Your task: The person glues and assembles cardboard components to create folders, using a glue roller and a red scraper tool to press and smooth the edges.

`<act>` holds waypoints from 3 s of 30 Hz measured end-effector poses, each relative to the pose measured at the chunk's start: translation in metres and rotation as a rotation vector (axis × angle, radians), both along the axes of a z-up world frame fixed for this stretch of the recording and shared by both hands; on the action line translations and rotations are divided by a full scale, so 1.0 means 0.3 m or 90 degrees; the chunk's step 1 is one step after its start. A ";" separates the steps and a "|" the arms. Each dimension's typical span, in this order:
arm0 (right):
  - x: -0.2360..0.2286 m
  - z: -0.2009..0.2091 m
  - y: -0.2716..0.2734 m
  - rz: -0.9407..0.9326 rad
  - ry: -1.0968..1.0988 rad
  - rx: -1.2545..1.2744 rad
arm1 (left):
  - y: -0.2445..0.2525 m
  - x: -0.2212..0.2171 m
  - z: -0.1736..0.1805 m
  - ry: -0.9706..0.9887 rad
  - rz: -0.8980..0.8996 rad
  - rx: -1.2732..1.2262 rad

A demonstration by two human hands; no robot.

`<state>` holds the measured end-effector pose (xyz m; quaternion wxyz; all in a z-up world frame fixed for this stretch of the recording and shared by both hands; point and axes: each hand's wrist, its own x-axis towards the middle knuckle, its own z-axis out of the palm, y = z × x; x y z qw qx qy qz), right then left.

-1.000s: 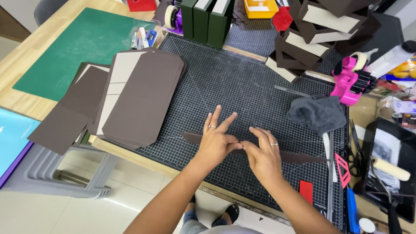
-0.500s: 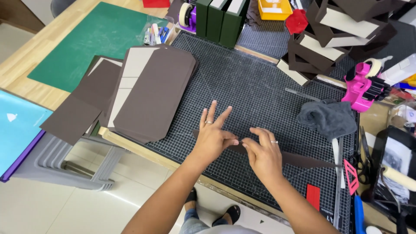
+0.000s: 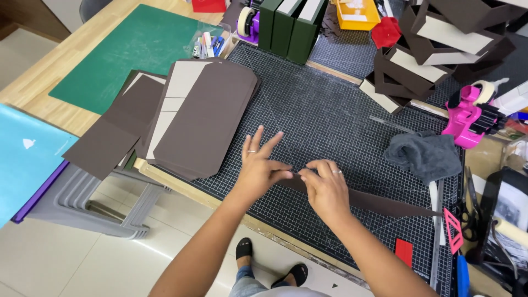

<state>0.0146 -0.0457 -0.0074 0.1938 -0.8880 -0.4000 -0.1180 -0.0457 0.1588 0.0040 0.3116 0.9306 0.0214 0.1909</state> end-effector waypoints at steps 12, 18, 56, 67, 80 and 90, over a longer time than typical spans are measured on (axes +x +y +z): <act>-0.005 0.013 0.083 0.045 0.020 0.048 | 0.115 -0.029 -0.046 0.048 0.030 -0.104; 0.000 0.057 0.087 0.040 0.006 0.072 | 0.158 -0.010 -0.097 -0.036 0.017 -0.147; 0.231 0.018 -0.961 -0.126 0.110 0.059 | 0.011 0.083 0.148 -0.088 -0.115 0.034; 0.138 -0.050 -0.507 -0.079 -0.122 0.132 | -0.258 0.183 -0.008 -0.091 -0.174 0.082; 0.126 0.008 -0.347 -0.072 0.014 -0.003 | -0.250 0.147 -0.011 -0.107 -0.132 0.059; 0.154 -0.044 -0.569 -0.097 0.034 0.121 | -0.101 0.131 -0.014 -0.124 -0.076 0.058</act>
